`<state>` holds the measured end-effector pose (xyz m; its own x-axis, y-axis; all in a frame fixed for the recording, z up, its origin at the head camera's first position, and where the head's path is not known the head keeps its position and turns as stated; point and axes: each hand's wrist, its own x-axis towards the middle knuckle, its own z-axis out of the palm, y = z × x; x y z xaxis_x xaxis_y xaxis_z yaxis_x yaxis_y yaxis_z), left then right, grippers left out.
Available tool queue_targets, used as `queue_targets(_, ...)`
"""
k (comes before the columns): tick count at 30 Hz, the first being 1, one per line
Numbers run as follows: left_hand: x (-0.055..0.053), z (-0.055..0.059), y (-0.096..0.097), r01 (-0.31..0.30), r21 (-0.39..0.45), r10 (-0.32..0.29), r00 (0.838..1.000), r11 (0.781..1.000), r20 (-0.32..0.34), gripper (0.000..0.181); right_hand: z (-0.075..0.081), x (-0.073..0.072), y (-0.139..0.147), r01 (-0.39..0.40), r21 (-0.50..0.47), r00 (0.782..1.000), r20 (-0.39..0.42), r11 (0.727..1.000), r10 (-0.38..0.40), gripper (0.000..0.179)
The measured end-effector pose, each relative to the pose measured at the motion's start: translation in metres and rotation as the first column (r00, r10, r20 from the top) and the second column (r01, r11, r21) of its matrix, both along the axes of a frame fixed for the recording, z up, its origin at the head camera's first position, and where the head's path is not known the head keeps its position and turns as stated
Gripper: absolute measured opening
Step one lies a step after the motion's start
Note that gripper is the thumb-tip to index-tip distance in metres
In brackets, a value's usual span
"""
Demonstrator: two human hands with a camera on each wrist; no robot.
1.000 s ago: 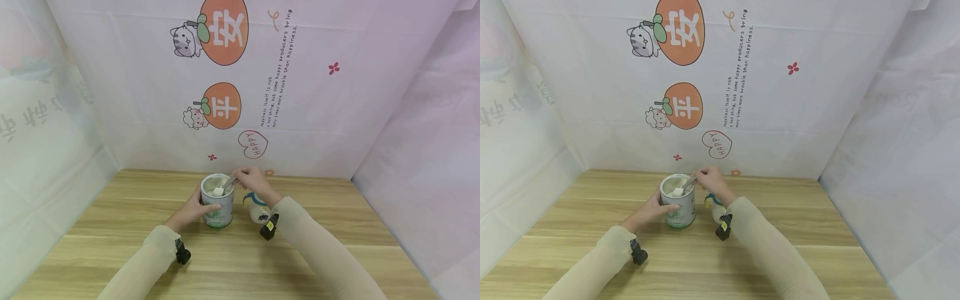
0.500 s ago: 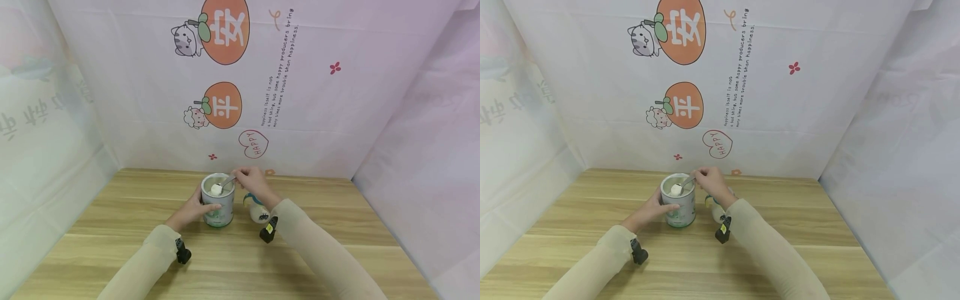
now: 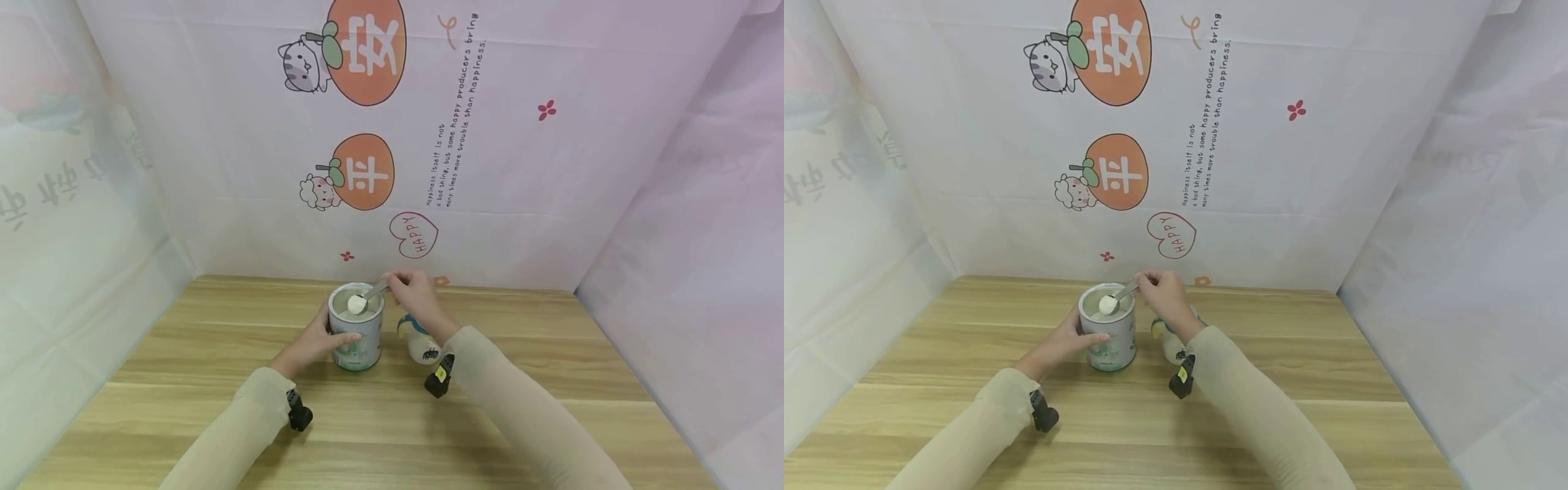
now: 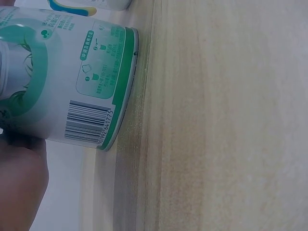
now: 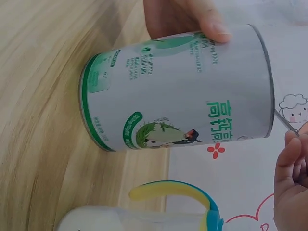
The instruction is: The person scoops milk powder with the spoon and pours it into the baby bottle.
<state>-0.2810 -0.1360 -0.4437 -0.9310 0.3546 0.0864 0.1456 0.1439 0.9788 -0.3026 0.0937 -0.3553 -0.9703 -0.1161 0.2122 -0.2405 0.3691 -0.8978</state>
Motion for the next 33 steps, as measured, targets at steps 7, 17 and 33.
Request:
queue_targets(7, 0.000, 0.000, 0.000, -0.014, -0.010, 0.014, 1.000, 1.000, 0.012, 0.104, -0.001, 0.001, 0.001, -0.002, -0.007, 0.999, -0.052, 1.000, 0.002, 0.023)
queue_targets(17, 0.000, 0.002, 0.000, -0.014, -0.027, 0.014, 1.000, 1.000, 0.013, 0.104, -0.002, 0.001, 0.002, 0.005, 0.005, 0.997, -0.080, 1.000, -0.004, 0.024)
queue_targets(33, 0.002, 0.001, 0.001, -0.020, -0.027, 0.020, 1.000, 0.999, 0.018, 0.104, 0.011, 0.003, 0.014, -0.018, -0.057, 0.999, -0.033, 0.998, 0.016, 0.026)
